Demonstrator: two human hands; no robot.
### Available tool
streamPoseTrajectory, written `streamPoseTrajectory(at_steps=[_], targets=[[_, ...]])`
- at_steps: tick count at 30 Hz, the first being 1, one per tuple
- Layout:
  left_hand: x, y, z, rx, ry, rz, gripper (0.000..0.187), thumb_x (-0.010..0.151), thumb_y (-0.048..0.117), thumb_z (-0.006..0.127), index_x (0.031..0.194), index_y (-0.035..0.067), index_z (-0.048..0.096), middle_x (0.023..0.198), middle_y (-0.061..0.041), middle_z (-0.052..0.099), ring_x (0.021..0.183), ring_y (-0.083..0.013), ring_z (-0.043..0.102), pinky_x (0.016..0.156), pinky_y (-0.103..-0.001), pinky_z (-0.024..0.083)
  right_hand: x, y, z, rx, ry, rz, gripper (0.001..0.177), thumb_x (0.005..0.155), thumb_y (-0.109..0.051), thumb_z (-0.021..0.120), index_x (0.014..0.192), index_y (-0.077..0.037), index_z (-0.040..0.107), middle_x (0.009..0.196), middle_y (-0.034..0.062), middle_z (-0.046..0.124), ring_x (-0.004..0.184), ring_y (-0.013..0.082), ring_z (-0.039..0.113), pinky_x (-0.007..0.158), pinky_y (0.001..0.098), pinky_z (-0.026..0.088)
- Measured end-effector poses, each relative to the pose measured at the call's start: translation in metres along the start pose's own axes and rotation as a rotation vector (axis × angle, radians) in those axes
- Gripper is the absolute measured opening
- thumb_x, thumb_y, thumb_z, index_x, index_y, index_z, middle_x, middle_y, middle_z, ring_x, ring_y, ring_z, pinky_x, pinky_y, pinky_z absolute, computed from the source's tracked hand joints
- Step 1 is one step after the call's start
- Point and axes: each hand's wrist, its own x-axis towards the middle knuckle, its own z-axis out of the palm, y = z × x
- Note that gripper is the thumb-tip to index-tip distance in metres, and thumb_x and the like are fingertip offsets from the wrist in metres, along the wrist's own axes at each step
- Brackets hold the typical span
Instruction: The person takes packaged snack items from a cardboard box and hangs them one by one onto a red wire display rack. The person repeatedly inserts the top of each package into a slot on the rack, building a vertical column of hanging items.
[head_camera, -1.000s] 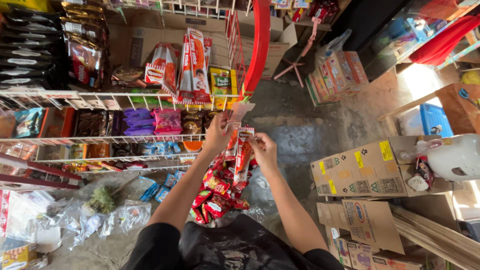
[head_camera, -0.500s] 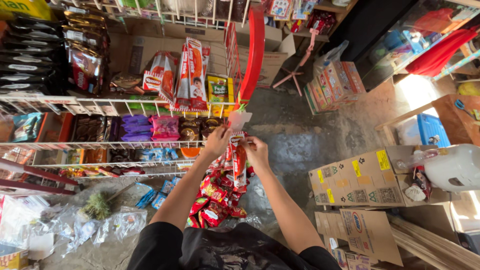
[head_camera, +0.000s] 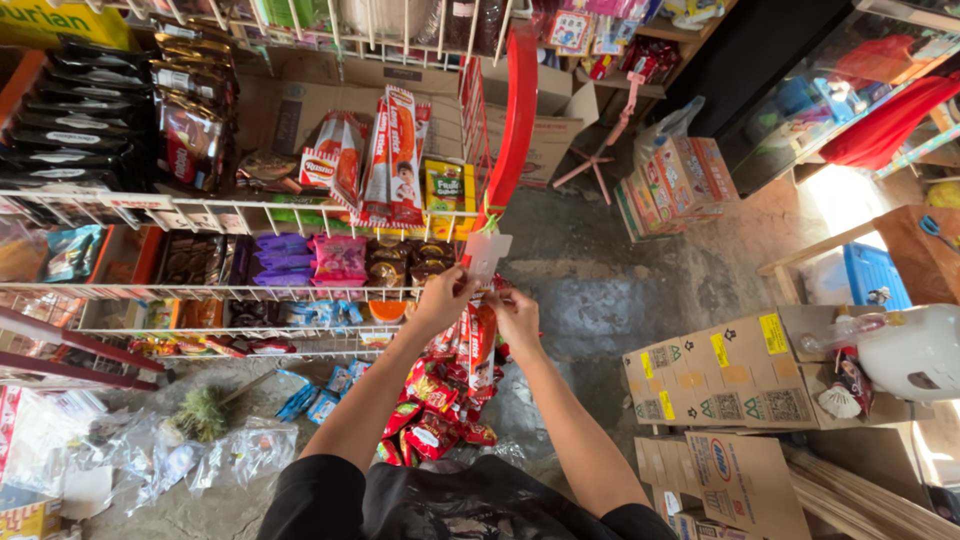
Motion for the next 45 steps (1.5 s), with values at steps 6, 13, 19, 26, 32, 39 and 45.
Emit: streamPoseTrajectory(at_steps=[6, 13, 19, 26, 32, 39, 45], targets=[[-0.008, 0.009, 0.001, 0.023, 0.036, -0.012, 0.025, 0.097, 0.025, 0.069, 0.096, 0.0, 0.064, 0.086, -0.018, 0.072, 0.071, -0.0308, 0.07, 0.066, -0.04, 0.052, -0.005, -0.005, 0.0, -0.02, 0.007, -0.141, 0.016, 0.094, -0.012, 0.069, 0.094, 0.002, 0.076, 0.082, 0.0049, 0.076, 0.072, 0.0064, 0.065, 0.062, 0.024, 0.051], [-0.013, 0.01, 0.005, 0.036, 0.132, 0.104, 0.028, 0.096, 0.024, 0.069, 0.088, -0.001, 0.06, 0.078, -0.021, 0.064, 0.066, -0.0362, 0.062, 0.059, -0.044, 0.047, -0.012, -0.009, 0.004, 0.084, 0.007, -0.085, 0.016, 0.095, -0.011, 0.069, 0.093, 0.003, 0.076, 0.08, 0.0019, 0.073, 0.07, 0.0048, 0.061, 0.062, 0.0228, 0.049], [-0.016, 0.012, 0.005, 0.069, 0.106, 0.049, 0.031, 0.097, 0.026, 0.069, 0.084, -0.001, 0.059, 0.072, -0.02, 0.062, 0.06, -0.033, 0.058, 0.057, -0.043, 0.045, -0.021, -0.014, 0.005, 0.065, 0.037, -0.076, 0.015, 0.096, -0.01, 0.069, 0.088, 0.002, 0.074, 0.074, 0.003, 0.068, 0.064, 0.005, 0.056, 0.056, 0.0244, 0.044], [-0.023, 0.024, 0.002, -0.013, 0.1, 0.012, 0.027, 0.097, 0.03, 0.066, 0.095, 0.003, 0.068, 0.072, -0.013, 0.066, 0.058, -0.0206, 0.06, 0.055, -0.038, 0.047, -0.027, -0.025, 0.008, 0.139, 0.057, -0.043, 0.013, 0.092, -0.009, 0.067, 0.084, 0.0, 0.073, 0.07, -0.0029, 0.068, 0.062, 0.0027, 0.057, 0.055, 0.0225, 0.044], [-0.027, 0.025, 0.005, 0.005, 0.093, -0.081, 0.032, 0.1, 0.034, 0.065, 0.094, 0.002, 0.067, 0.067, -0.012, 0.062, 0.056, -0.0196, 0.055, 0.055, -0.036, 0.044, -0.025, -0.022, 0.005, 0.042, 0.112, -0.075, 0.02, 0.091, -0.013, 0.073, 0.078, 0.002, 0.07, 0.061, -0.0059, 0.053, 0.055, 0.0023, 0.04, 0.048, 0.0256, 0.029], [-0.028, 0.016, 0.011, -0.065, 0.149, 0.031, 0.026, 0.096, 0.029, 0.068, 0.095, 0.003, 0.068, 0.07, -0.01, 0.067, 0.058, -0.0141, 0.061, 0.056, -0.031, 0.048, -0.023, -0.006, 0.009, -0.033, 0.12, -0.184, 0.019, 0.091, -0.012, 0.071, 0.077, 0.002, 0.069, 0.062, -0.0069, 0.059, 0.056, 0.0, 0.046, 0.049, 0.0241, 0.035], [-0.032, 0.019, 0.008, -0.074, 0.129, -0.059, 0.028, 0.097, 0.03, 0.069, 0.093, 0.002, 0.068, 0.067, -0.01, 0.066, 0.057, -0.0136, 0.058, 0.056, -0.032, 0.048, -0.033, -0.021, 0.005, -0.026, 0.149, -0.13, 0.021, 0.092, -0.012, 0.073, 0.077, 0.002, 0.069, 0.059, -0.0074, 0.052, 0.055, 0.0006, 0.041, 0.048, 0.0249, 0.03]])
